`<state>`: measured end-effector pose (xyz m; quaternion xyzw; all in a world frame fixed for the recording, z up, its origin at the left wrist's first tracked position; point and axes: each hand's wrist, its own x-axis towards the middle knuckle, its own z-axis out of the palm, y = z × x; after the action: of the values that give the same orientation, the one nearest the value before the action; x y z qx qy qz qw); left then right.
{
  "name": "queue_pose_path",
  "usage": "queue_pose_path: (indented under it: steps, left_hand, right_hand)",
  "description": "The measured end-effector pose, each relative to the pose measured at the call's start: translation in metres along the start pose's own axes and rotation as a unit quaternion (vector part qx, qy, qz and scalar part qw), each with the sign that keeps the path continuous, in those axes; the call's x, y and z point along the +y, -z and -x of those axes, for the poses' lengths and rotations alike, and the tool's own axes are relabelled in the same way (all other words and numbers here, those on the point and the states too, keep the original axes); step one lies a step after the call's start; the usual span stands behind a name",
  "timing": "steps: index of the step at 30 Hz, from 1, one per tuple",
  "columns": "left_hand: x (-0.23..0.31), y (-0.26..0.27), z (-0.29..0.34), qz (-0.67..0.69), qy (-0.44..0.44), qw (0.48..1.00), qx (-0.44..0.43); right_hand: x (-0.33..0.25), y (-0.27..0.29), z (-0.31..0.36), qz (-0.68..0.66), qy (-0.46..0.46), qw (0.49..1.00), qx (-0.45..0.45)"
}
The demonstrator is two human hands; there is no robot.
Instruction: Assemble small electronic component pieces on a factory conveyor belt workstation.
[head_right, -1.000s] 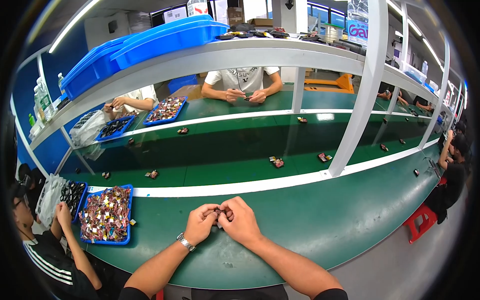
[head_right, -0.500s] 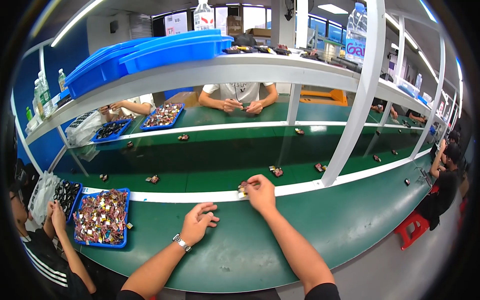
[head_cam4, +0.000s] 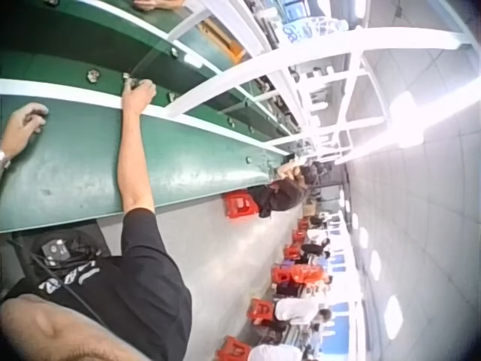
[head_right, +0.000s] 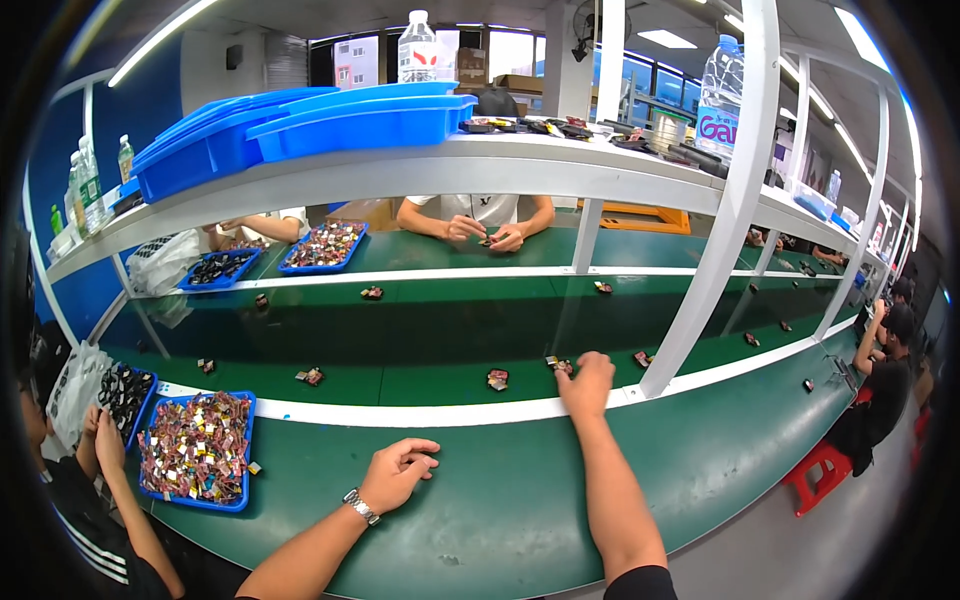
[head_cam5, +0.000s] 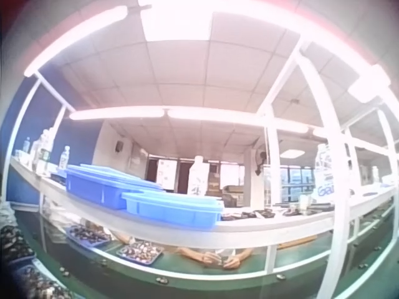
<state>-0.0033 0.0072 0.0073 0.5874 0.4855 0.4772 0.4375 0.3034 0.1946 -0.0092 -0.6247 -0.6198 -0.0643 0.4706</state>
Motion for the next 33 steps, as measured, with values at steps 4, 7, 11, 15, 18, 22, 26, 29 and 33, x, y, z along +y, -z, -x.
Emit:
queue_pose_path:
  steps: [4,7,11,15,18,22,26,29,33]
  left_hand:
    - [0.001,0.001,0.000,-0.029,0.027,0.999,-0.016]
    - [0.002,0.001,0.000,-0.009,0.018,1.000,-0.017]
    - [0.001,0.000,-0.002,0.034,0.023,0.999,-0.009]
    - [-0.001,0.007,0.001,0.021,0.038,0.999,0.001]
    - [0.006,0.010,-0.004,0.082,0.054,0.994,-0.056]
    - [0.012,0.022,-0.005,0.180,0.116,0.972,-0.093]
    - [0.011,0.023,-0.002,0.175,0.150,0.949,-0.215]
    - [0.011,0.020,-0.001,0.186,0.147,0.946,-0.221]
    - [0.018,0.017,0.003,0.195,0.133,0.952,-0.194]
  right_hand:
    - [0.010,0.007,-0.006,-0.032,-0.112,0.988,-0.101]
    - [-0.004,0.001,-0.006,0.004,-0.112,0.985,-0.133]
    - [0.006,0.001,0.000,-0.021,-0.121,0.987,-0.107]
    - [-0.044,0.027,0.037,-0.226,-0.030,0.962,-0.149]
    - [-0.089,0.063,0.067,-0.326,0.056,0.908,-0.258]
    - [-0.139,0.094,0.088,-0.326,0.180,0.840,-0.394]
    - [-0.149,0.096,0.092,-0.313,0.225,0.811,-0.440]
    - [-0.139,0.092,0.097,-0.308,0.218,0.815,-0.440]
    - [-0.144,0.101,0.090,-0.285,0.282,0.834,-0.380]
